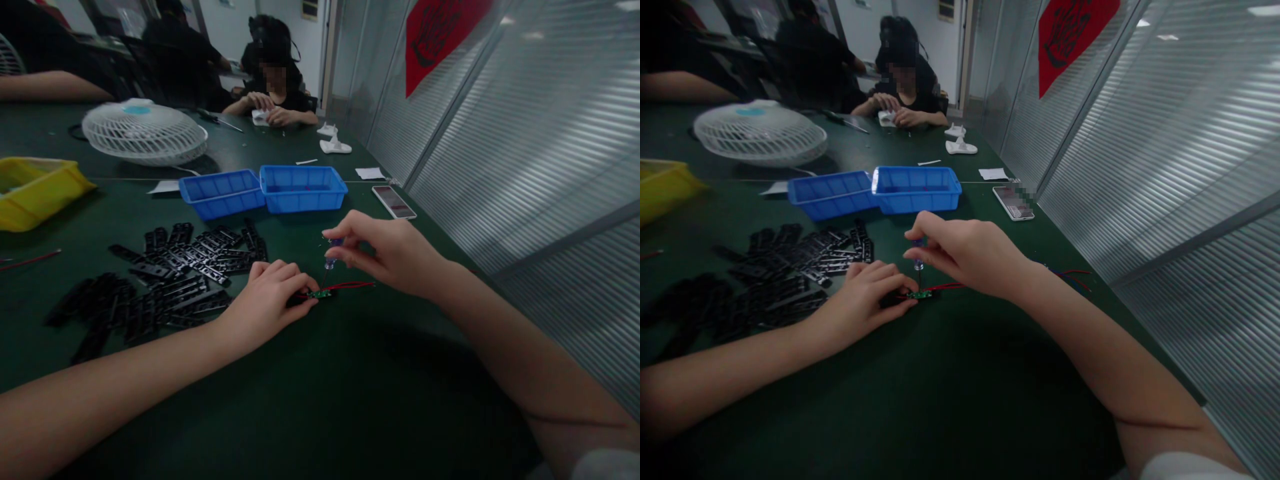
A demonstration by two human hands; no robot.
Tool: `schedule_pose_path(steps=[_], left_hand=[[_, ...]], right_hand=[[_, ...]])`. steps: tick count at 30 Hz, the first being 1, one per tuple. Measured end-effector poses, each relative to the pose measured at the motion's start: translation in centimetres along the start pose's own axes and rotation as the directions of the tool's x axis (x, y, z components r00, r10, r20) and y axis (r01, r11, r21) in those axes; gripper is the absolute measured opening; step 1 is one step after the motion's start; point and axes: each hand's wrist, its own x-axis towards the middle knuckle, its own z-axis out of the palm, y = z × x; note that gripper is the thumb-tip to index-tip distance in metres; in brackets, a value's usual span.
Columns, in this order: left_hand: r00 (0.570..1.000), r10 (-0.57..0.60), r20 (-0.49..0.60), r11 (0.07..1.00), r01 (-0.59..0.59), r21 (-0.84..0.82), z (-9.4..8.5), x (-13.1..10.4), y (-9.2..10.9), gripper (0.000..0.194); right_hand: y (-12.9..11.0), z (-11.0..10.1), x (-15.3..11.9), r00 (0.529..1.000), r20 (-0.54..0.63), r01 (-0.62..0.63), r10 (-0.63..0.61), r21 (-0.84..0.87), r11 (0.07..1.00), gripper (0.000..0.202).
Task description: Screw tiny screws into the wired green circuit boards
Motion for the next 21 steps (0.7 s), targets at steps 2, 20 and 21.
schedule_pose_path(steps=[2, 20, 21], left_hand=[[1.000, -0.001, 0.004, 1.000, 0.001, 0.002, 0.1, 0.0, 0.0, 0.015], [1.000, 0.006, -0.008, 1.000, -0.006, 0.011, 0.3, -0.1, -0.2, 0.017], [1.000, 0.006, -0.010, 1.000, -0.006, 0.011, 0.3, -0.1, -0.2, 0.017]], right_hand=[[0.3, -0.4, 0.0, 0.996, -0.063, 0.056, -0.060, -0.066, 0.996, 0.030], [1.1, -3.7, -0.3, 0.989, 0.147, 0.004, 0.027, -0.206, 0.979, 0.024], [1.0, -3.7, -0.3, 0.986, 0.160, -0.009, 0.045, -0.223, 0.975, 0.026]])
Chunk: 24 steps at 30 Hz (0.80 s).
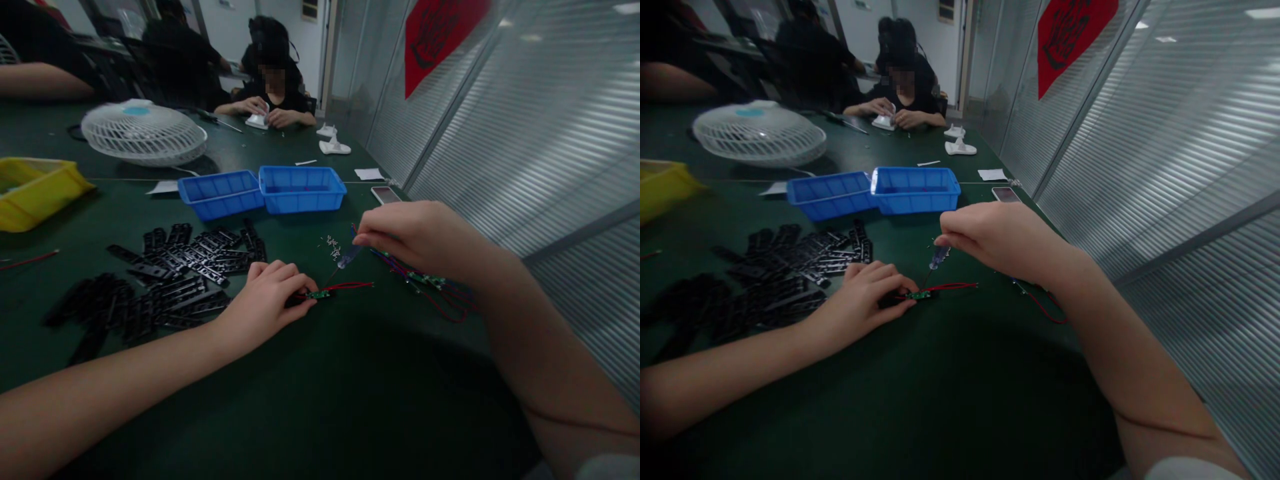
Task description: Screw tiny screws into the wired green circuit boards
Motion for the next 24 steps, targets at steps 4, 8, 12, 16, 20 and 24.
schedule_pose_path(steps=[4, 8, 12, 16, 20, 24], left_hand=[[1.000, -0.002, -0.004, 1.000, 0.002, 0.000, 0.0, 0.0, 0.0, 0.016], [1.000, -0.002, -0.002, 1.000, 0.002, 0.003, -0.2, 0.0, 0.1, 0.016], [1.000, -0.004, 0.001, 1.000, 0.004, 0.004, -0.2, 0.1, 0.1, 0.017], [1.000, 0.001, -0.008, 1.000, -0.001, 0.004, 0.0, 0.1, -0.1, 0.016], [1.000, -0.003, -0.009, 1.000, 0.003, 0.005, 0.1, 0.0, -0.1, 0.016], [1.000, -0.005, -0.002, 1.000, 0.005, 0.009, 0.0, -0.1, 0.0, 0.016]], right_hand=[[-0.1, 0.3, 0.1, 1.000, 0.026, -0.006, 0.005, 0.041, 0.999, 0.035], [-0.6, 1.2, 0.5, 0.998, 0.030, -0.062, 0.059, 0.076, 0.995, 0.043], [-1.2, 2.5, 0.9, 0.979, 0.012, -0.200, 0.202, -0.089, 0.976, 0.059], [-1.5, 3.0, 1.0, 0.978, -0.002, -0.207, 0.209, -0.142, 0.968, 0.057], [-1.2, 2.6, 0.8, 0.998, -0.010, -0.068, 0.069, 0.040, 0.997, 0.039], [-0.7, 2.5, 0.8, 0.999, -0.023, 0.035, -0.030, 0.276, 0.961, 0.033]])
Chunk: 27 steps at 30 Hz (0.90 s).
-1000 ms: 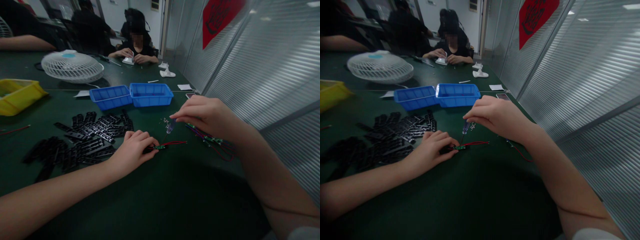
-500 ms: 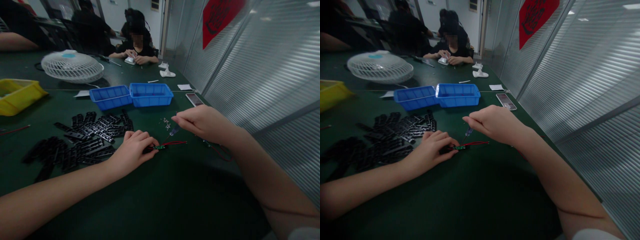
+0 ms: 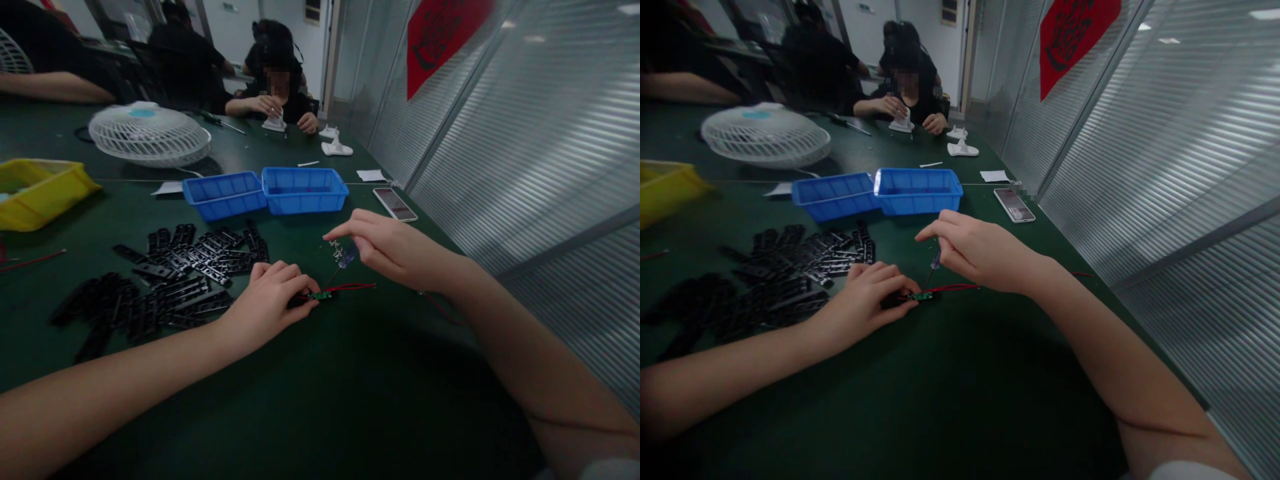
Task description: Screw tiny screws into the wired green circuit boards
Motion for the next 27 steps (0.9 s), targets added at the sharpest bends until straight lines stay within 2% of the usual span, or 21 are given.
schedule_pose_path(steps=[3, 7, 14, 18, 23, 27], left_hand=[[1.000, -0.001, 0.001, 1.000, 0.001, -0.003, -0.1, 0.0, 0.0, 0.016], [1.000, 0.000, 0.001, 1.000, 0.000, -0.004, -0.1, 0.0, 0.0, 0.016], [1.000, 0.006, -0.011, 1.000, -0.006, -0.010, 0.1, 0.1, -0.2, 0.016], [1.000, 0.000, -0.007, 1.000, 0.000, -0.008, 0.0, 0.0, -0.1, 0.016], [1.000, -0.003, 0.005, 1.000, 0.003, -0.009, -0.1, 0.1, -0.1, 0.016], [1.000, 0.000, -0.003, 1.000, 0.000, -0.004, 0.0, 0.1, -0.1, 0.016]], right_hand=[[0.5, 0.2, 0.1, 0.995, -0.094, 0.030, -0.017, 0.135, 0.990, 0.022], [1.3, 0.2, 0.1, 0.982, -0.186, 0.067, -0.029, 0.203, 0.977, 0.016], [1.4, -0.8, -0.1, 0.995, -0.099, 0.017, 0.010, 0.266, 0.964, 0.022], [1.5, -1.2, -0.1, 0.998, -0.064, 0.006, 0.006, 0.185, 0.983, 0.024], [1.4, -1.3, -0.1, 0.998, 0.047, -0.037, 0.035, 0.057, 0.998, 0.029], [0.8, -1.1, -0.1, 0.995, 0.054, -0.075, 0.083, -0.146, 0.987, 0.045]])
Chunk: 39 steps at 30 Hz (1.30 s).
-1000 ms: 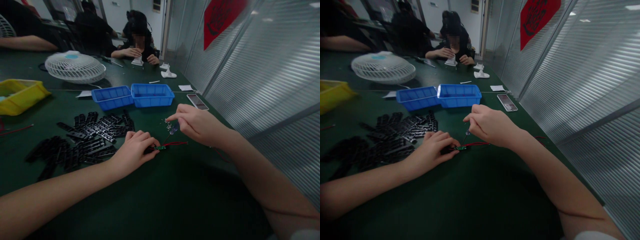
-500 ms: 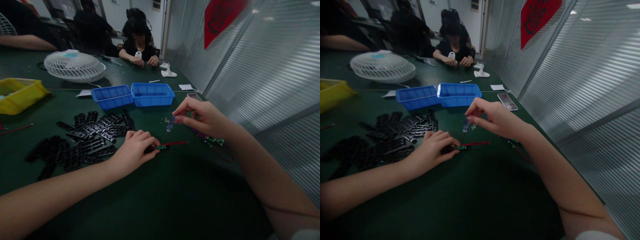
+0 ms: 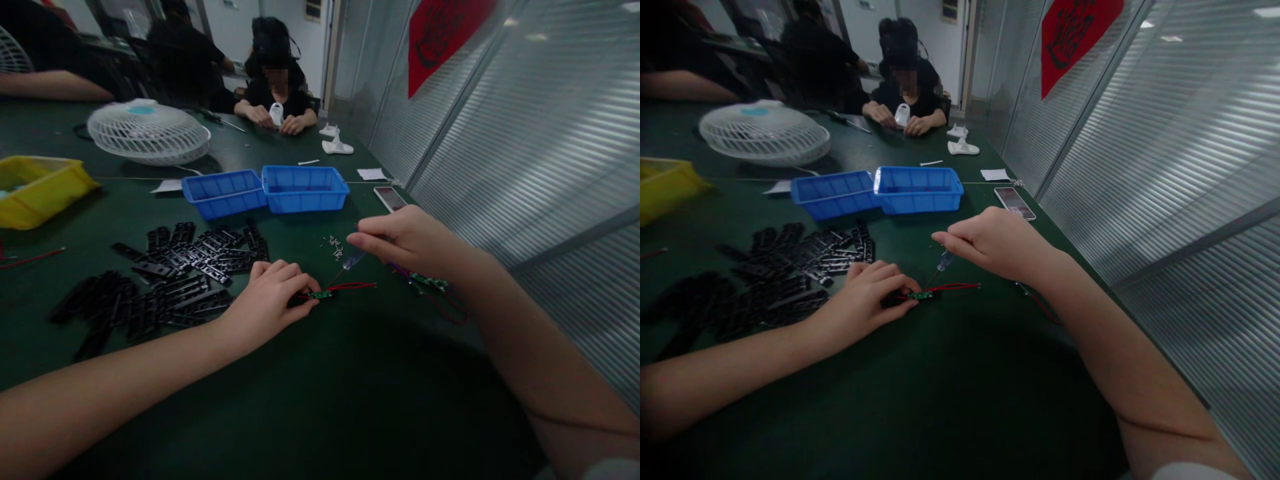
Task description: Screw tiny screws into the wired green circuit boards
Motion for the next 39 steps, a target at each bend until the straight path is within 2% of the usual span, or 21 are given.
schedule_pose_path(steps=[4, 7, 11, 14, 19, 24, 27, 30, 32, 34, 37, 39], left_hand=[[1.000, 0.002, 0.000, 1.000, -0.002, -0.004, -0.2, -0.1, 0.1, 0.016], [1.000, 0.003, 0.002, 1.000, -0.003, -0.004, -0.3, 0.0, 0.1, 0.017], [1.000, 0.006, -0.008, 1.000, -0.006, -0.001, -0.2, 0.0, 0.0, 0.017], [1.000, 0.007, -0.011, 1.000, -0.007, -0.002, -0.1, 0.0, 0.1, 0.016], [1.000, 0.005, -0.002, 1.000, -0.005, -0.006, -0.2, 0.0, 0.1, 0.017], [1.000, 0.000, 0.009, 1.000, 0.000, -0.002, -0.3, 0.0, 0.2, 0.016], [1.000, 0.003, 0.002, 1.000, -0.003, 0.009, -0.3, 0.0, 0.3, 0.016], [1.000, 0.009, -0.004, 1.000, -0.009, 0.017, -0.3, 0.0, 0.3, 0.016], [1.000, 0.008, -0.007, 1.000, -0.008, 0.015, -0.3, 0.0, 0.3, 0.016], [1.000, 0.008, -0.009, 1.000, -0.008, 0.010, -0.2, 0.0, 0.2, 0.016], [1.000, 0.012, -0.005, 1.000, -0.012, 0.007, -0.2, -0.1, 0.1, 0.016], [1.000, 0.010, -0.004, 1.000, -0.010, 0.013, -0.2, -0.1, 0.1, 0.016]], right_hand=[[-0.4, 0.7, 0.1, 0.989, -0.027, -0.146, 0.144, -0.290, 0.946, 0.065], [-0.5, 1.1, 0.2, 0.986, -0.011, -0.157, 0.164, -0.354, 0.922, 0.064], [-0.7, 0.9, 0.1, 1.000, -0.013, -0.003, 0.001, -0.168, 0.986, 0.038], [-0.8, 0.6, 0.0, 0.992, -0.010, 0.125, -0.126, -0.024, 0.992, 0.032], [-0.6, 0.5, -0.1, 0.981, -0.147, 0.141, -0.128, 0.082, 0.987, 0.024], [-0.8, 1.0, -0.1, 0.959, -0.262, 0.108, -0.110, -0.023, 0.994, 0.042], [-1.5, 1.1, -0.1, 0.973, -0.223, 0.043, -0.060, -0.081, 0.996, 0.053], [-2.3, 1.2, 0.0, 0.992, -0.107, -0.085, 0.068, -0.158, 0.984, 0.062], [-2.6, 1.3, 0.0, 0.984, -0.062, -0.179, 0.169, -0.228, 0.957, 0.067], [-2.5, 1.3, -0.1, 0.977, -0.025, -0.212, 0.213, -0.243, 0.946, 0.064], [-1.9, 1.4, -0.2, 0.994, 0.010, -0.106, 0.107, -0.059, 0.993, 0.030], [-1.4, 1.5, -0.2, 1.000, 0.005, -0.002, 0.001, 0.098, 0.995, 0.028]])
